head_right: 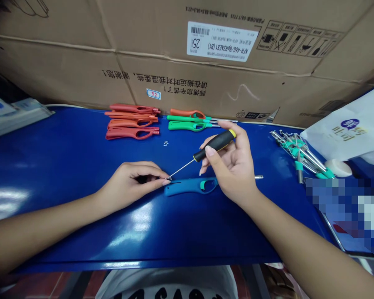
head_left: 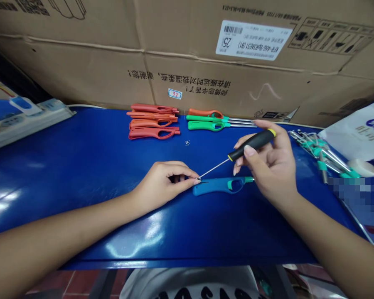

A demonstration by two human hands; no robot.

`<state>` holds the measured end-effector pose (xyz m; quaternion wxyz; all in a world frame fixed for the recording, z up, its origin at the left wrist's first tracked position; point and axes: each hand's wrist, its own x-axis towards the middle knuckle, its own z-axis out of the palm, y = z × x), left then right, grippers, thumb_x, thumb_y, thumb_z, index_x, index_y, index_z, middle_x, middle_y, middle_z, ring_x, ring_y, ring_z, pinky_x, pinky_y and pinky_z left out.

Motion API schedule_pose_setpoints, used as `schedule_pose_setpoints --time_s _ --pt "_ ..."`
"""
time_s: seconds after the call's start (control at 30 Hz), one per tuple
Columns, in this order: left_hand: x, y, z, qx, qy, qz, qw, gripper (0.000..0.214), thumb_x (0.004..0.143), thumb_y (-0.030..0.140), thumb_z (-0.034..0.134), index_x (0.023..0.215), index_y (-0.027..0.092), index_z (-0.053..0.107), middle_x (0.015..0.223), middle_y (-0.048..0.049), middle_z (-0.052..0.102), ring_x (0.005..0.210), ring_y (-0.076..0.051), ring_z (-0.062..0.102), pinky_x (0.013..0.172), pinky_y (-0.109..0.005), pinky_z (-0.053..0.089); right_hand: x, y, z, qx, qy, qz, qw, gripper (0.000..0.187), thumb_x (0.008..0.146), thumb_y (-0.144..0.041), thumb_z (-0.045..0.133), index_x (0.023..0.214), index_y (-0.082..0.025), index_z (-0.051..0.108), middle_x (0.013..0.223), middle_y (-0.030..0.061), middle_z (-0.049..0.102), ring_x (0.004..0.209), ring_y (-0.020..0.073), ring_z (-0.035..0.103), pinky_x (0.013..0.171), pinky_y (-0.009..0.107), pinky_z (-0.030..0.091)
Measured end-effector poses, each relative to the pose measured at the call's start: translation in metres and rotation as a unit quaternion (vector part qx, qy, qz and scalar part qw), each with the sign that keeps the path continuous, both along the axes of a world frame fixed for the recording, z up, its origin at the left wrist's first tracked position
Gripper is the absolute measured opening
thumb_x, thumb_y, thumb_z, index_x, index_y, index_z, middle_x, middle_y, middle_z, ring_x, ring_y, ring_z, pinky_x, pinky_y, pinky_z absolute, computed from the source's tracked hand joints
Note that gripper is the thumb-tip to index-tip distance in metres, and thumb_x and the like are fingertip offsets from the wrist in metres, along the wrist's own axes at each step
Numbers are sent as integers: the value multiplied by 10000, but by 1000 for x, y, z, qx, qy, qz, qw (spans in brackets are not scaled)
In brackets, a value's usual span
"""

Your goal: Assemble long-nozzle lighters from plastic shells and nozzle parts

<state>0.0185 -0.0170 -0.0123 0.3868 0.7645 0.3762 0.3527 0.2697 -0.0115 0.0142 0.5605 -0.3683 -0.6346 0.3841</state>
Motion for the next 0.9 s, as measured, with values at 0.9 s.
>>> schedule_pose_setpoints --time_s 0.9 --pt "3 -1 2 -18 -5 -6 1000 86 878 240 766 902 174 816 825 -38 758 636 -103 617 561 -212 444 -7 -8 6 -6 24 0 1000 436 858 -356 781 1216 -387 535 952 -2 675 612 156 640 553 362 614"
